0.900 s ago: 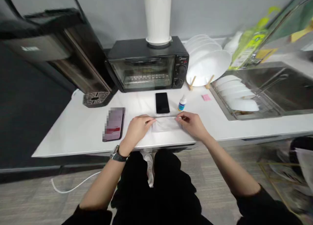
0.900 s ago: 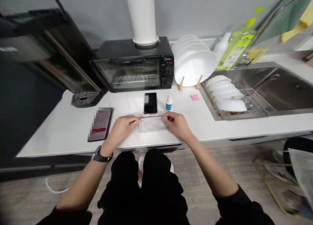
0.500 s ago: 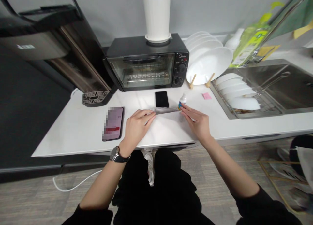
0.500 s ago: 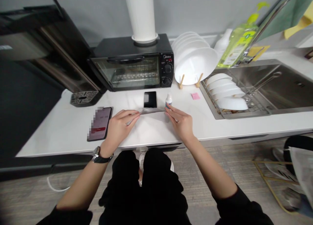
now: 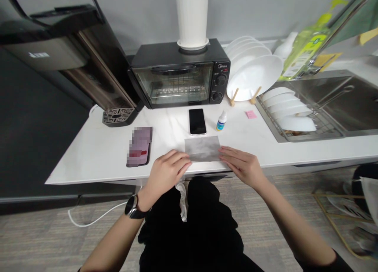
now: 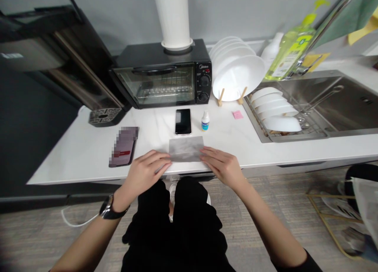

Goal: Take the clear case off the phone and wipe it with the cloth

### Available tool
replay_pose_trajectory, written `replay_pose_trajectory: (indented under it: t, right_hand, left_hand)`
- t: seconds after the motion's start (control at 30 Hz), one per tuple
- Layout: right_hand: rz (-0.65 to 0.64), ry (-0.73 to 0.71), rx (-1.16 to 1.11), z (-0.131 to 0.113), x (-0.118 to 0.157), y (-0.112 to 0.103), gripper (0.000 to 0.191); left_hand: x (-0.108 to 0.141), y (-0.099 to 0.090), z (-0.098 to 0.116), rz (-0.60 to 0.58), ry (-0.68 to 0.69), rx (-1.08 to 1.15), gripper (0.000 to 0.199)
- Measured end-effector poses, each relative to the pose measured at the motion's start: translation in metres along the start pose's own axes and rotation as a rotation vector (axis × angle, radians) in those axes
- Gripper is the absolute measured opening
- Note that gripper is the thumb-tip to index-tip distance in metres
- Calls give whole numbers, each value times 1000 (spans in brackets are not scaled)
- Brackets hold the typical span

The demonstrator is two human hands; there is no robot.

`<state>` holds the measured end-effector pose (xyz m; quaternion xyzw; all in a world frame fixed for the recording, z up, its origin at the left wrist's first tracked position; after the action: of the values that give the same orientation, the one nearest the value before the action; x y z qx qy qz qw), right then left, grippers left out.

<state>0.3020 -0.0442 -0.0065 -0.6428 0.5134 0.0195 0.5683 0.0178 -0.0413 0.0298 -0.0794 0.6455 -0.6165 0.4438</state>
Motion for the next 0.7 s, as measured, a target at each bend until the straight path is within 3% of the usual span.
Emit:
replay_pose_trajectory:
  t: [0.1, 0.2, 0.33, 0.47, 0.57, 0.7]
  right_hand:
    - [-54, 33, -52, -6, 19, 2, 26]
    - [-86, 90, -98, -6, 18, 2, 26]
    - [-139, 141, -42, 0, -4, 10, 40]
    - [-348, 100, 119, 2, -21, 34, 61]
    - [-398, 125, 222, 6, -25, 43, 70]
    - [-375, 159, 239, 9, -26, 42, 80]
  left_hand:
    - [16, 3, 6, -44, 30, 41, 11]
    - [17, 3, 5, -67, 30, 112, 16]
    - [3, 14, -3, -105, -13, 66, 35]
    - [-7, 40, -14, -321, -1, 6, 62]
    - [-8, 50, -24, -450, -26, 1, 65]
    - [-10, 46, -31, -467, -61, 24, 62]
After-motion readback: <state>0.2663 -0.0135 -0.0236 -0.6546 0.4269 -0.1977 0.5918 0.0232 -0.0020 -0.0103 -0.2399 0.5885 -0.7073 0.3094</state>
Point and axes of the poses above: each hand's wrist, its own x-axis away from the middle knuckle, its own y-axis out of the palm, z = x × y, the point moved 4 cm from there along -x, towards the middle knuckle, and after that the axes turned 1 degree about -z, right-handed, at the moved point
